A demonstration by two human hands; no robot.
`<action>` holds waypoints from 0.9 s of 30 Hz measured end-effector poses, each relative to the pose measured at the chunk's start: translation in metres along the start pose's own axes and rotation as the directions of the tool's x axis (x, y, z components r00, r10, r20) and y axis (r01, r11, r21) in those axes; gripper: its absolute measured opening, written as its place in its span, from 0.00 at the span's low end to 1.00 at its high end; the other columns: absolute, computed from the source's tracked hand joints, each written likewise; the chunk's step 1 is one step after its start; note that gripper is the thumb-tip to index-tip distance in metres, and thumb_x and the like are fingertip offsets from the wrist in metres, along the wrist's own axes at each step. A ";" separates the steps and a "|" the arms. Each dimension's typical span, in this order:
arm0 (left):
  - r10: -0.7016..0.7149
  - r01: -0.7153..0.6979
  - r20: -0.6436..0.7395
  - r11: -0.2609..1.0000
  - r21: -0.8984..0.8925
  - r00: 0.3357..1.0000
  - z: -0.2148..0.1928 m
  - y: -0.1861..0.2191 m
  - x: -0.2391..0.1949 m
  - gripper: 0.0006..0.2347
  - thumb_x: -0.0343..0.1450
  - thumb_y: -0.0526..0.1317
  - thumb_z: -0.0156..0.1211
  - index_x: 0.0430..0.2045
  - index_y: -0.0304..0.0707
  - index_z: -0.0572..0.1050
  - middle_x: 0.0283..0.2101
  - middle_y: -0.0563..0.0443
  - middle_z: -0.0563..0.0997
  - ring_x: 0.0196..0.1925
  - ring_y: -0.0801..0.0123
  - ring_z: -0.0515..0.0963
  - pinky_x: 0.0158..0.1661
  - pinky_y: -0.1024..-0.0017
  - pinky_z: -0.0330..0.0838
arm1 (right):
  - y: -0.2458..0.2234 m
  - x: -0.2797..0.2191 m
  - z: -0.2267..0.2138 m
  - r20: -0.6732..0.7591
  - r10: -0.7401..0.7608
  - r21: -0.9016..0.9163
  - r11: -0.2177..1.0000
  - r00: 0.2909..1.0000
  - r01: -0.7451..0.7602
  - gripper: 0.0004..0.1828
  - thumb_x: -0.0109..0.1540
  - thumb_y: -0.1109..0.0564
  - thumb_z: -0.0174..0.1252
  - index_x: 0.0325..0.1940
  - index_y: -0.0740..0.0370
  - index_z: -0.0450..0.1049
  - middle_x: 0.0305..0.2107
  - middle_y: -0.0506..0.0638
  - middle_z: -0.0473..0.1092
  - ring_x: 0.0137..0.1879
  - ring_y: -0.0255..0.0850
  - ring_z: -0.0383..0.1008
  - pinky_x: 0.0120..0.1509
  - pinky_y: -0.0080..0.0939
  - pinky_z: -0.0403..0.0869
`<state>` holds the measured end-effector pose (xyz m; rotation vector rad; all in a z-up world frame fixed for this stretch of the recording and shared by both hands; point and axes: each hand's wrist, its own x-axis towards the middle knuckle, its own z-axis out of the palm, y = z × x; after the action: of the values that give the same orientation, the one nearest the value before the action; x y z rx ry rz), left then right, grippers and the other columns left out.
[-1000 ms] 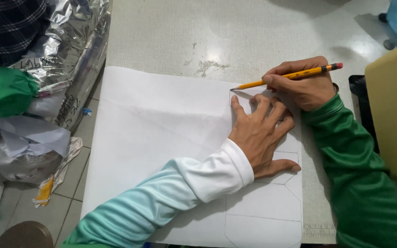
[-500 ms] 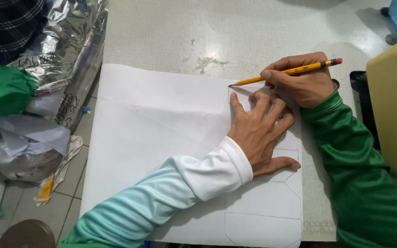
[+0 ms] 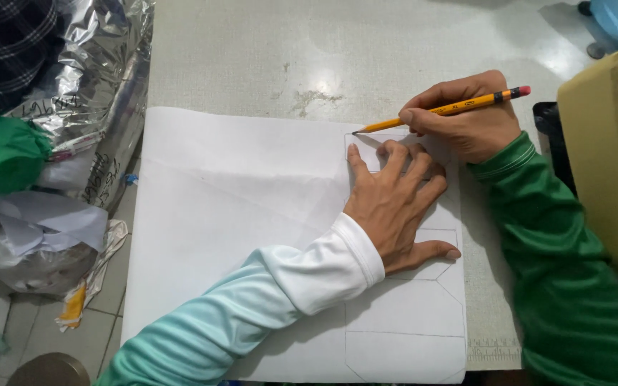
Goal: The person uses a pencil and a ruler to draw geometric patterns on a large sheet of white paper. They trace around a small paper template to create shapes and use the ruler to draw straight lines connecting the shapes.
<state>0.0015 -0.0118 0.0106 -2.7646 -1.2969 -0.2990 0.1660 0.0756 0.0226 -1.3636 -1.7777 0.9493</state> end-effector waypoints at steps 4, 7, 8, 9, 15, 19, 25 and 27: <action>0.006 -0.006 0.011 0.999 0.041 1.000 0.000 0.001 -0.001 0.45 0.56 0.84 0.38 0.56 0.53 0.69 0.59 0.46 0.69 0.59 0.44 0.66 0.52 0.24 0.61 | -0.016 -0.006 -0.012 -0.019 0.091 -0.057 0.994 0.996 -0.092 0.07 0.62 0.59 0.70 0.39 0.67 0.83 0.26 0.53 0.77 0.28 0.32 0.75 0.37 0.24 0.78; 0.015 -0.011 -0.036 0.996 0.093 0.999 -0.003 -0.001 -0.002 0.47 0.56 0.86 0.37 0.56 0.51 0.69 0.58 0.42 0.68 0.57 0.42 0.67 0.49 0.26 0.64 | -0.026 -0.010 -0.022 -0.019 0.114 -0.133 0.984 0.993 -0.115 0.07 0.63 0.59 0.69 0.38 0.66 0.83 0.23 0.52 0.76 0.27 0.32 0.74 0.34 0.24 0.74; 0.016 -0.013 -0.032 0.994 0.106 0.999 -0.003 -0.001 -0.002 0.47 0.56 0.86 0.36 0.56 0.50 0.68 0.58 0.42 0.68 0.57 0.44 0.67 0.49 0.27 0.66 | -0.027 -0.012 -0.025 -0.026 0.119 -0.143 0.982 0.993 -0.122 0.06 0.63 0.59 0.69 0.38 0.66 0.83 0.23 0.53 0.76 0.27 0.32 0.73 0.34 0.25 0.74; 0.018 -0.014 -0.027 0.993 0.117 0.999 -0.003 0.000 -0.002 0.48 0.56 0.86 0.35 0.56 0.50 0.68 0.58 0.42 0.68 0.57 0.46 0.68 0.49 0.27 0.67 | -0.027 -0.014 -0.027 -0.033 0.126 -0.153 0.980 0.991 -0.130 0.05 0.63 0.60 0.69 0.37 0.66 0.83 0.22 0.53 0.76 0.27 0.33 0.73 0.34 0.26 0.74; 0.025 -0.023 -0.028 0.995 0.100 0.999 -0.004 -0.001 -0.001 0.48 0.56 0.87 0.40 0.55 0.47 0.67 0.60 0.41 0.66 0.54 0.46 0.68 0.49 0.26 0.67 | -0.032 -0.021 -0.044 -0.065 0.156 -0.266 0.949 0.986 -0.168 0.05 0.64 0.61 0.69 0.38 0.66 0.83 0.24 0.52 0.76 0.28 0.32 0.73 0.35 0.26 0.75; 0.040 -0.035 -0.033 0.990 0.133 0.999 -0.006 -0.002 -0.002 0.48 0.57 0.87 0.38 0.56 0.47 0.66 0.60 0.43 0.67 0.54 0.47 0.68 0.48 0.28 0.68 | -0.049 -0.025 -0.048 -0.133 0.252 -0.395 0.874 0.959 -0.284 0.04 0.60 0.57 0.66 0.35 0.59 0.85 0.21 0.45 0.75 0.26 0.28 0.68 0.31 0.25 0.71; 0.055 -0.051 -0.024 0.988 0.146 0.998 -0.008 -0.003 -0.001 0.47 0.58 0.87 0.37 0.56 0.47 0.66 0.57 0.43 0.67 0.54 0.48 0.67 0.48 0.30 0.69 | -0.051 -0.033 -0.059 -0.128 0.259 -0.544 0.789 0.957 -0.286 0.07 0.63 0.52 0.67 0.36 0.56 0.85 0.23 0.46 0.76 0.27 0.32 0.69 0.30 0.30 0.69; 0.060 -0.057 -0.018 0.988 0.141 0.998 -0.008 -0.003 -0.001 0.46 0.59 0.86 0.38 0.56 0.47 0.65 0.56 0.42 0.66 0.53 0.47 0.67 0.47 0.31 0.68 | -0.046 -0.035 -0.063 -0.138 0.185 -0.606 0.762 0.973 -0.231 0.07 0.63 0.50 0.68 0.36 0.52 0.86 0.20 0.45 0.74 0.24 0.32 0.65 0.26 0.31 0.65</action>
<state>-0.0030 -0.0116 0.0183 -2.6676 -1.1807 -0.2242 0.2061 0.0416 0.0898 -2.0120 -2.0026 0.4031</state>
